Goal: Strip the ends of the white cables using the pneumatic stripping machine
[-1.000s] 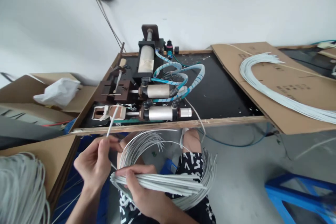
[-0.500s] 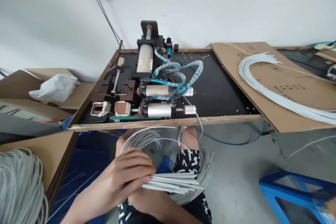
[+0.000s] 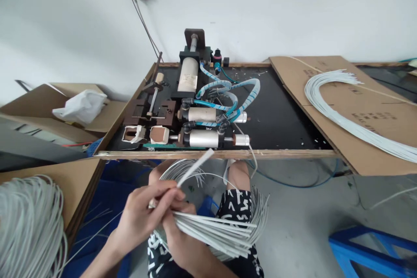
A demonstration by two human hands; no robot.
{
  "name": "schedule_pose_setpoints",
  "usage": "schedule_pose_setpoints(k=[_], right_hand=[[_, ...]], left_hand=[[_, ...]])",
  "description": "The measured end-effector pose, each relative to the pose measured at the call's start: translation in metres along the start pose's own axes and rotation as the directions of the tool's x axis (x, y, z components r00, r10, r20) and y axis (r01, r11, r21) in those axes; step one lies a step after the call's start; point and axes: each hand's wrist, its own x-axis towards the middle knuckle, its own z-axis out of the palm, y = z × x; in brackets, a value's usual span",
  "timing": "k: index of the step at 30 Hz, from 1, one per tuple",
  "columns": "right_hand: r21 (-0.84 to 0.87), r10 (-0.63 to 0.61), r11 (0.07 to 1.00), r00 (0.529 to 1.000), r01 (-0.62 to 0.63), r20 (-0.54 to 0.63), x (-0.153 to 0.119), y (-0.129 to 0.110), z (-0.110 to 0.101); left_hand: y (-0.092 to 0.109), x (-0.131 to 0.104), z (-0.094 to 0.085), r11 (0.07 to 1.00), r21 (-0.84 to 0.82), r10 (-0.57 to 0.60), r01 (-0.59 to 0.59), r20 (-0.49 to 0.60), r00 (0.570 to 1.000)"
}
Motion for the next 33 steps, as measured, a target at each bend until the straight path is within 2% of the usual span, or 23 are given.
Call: schedule_pose_setpoints(k=[2, 4, 6, 8, 17, 22, 33], right_hand=[[0.127, 0.078, 0.988, 0.996, -0.084, 0.053, 0.0, -0.012, 0.004], [0.236, 0.128, 0.959, 0.982, -0.159, 0.14, 0.001, -0.02, 0.006], [0.272, 0.127, 0.946, 0.973, -0.177, 0.192, 0.002, -0.026, 0.007], [0.281, 0.114, 0.943, 0.968, -0.176, 0.223, 0.005, -0.03, 0.006], [0.322, 0.127, 0.925, 0.962, -0.202, 0.241, 0.012, -0.035, 0.002], [0.313, 0.109, 0.932, 0.966, -0.182, 0.235, 0.011, -0.032, 0.002], [0.295, 0.086, 0.943, 0.969, -0.154, 0.23, 0.012, -0.028, 0.004]], left_hand=[[-0.007, -0.001, -0.004, 0.989, -0.036, -0.147, 0.143, -0.2, 0.969], [-0.014, 0.0, -0.009, 0.969, -0.055, -0.246, 0.242, -0.35, 0.904], [-0.022, 0.002, -0.013, 0.955, -0.048, -0.284, 0.293, -0.442, 0.851], [-0.028, 0.006, -0.015, 0.949, -0.035, -0.29, 0.313, -0.486, 0.824], [-0.043, 0.017, -0.014, 0.913, -0.179, -0.405, 0.366, -0.494, 0.769], [-0.045, 0.015, -0.01, 0.898, -0.238, -0.439, 0.369, -0.476, 0.762], [-0.044, 0.015, -0.016, 0.886, -0.293, -0.461, 0.36, -0.466, 0.755]])
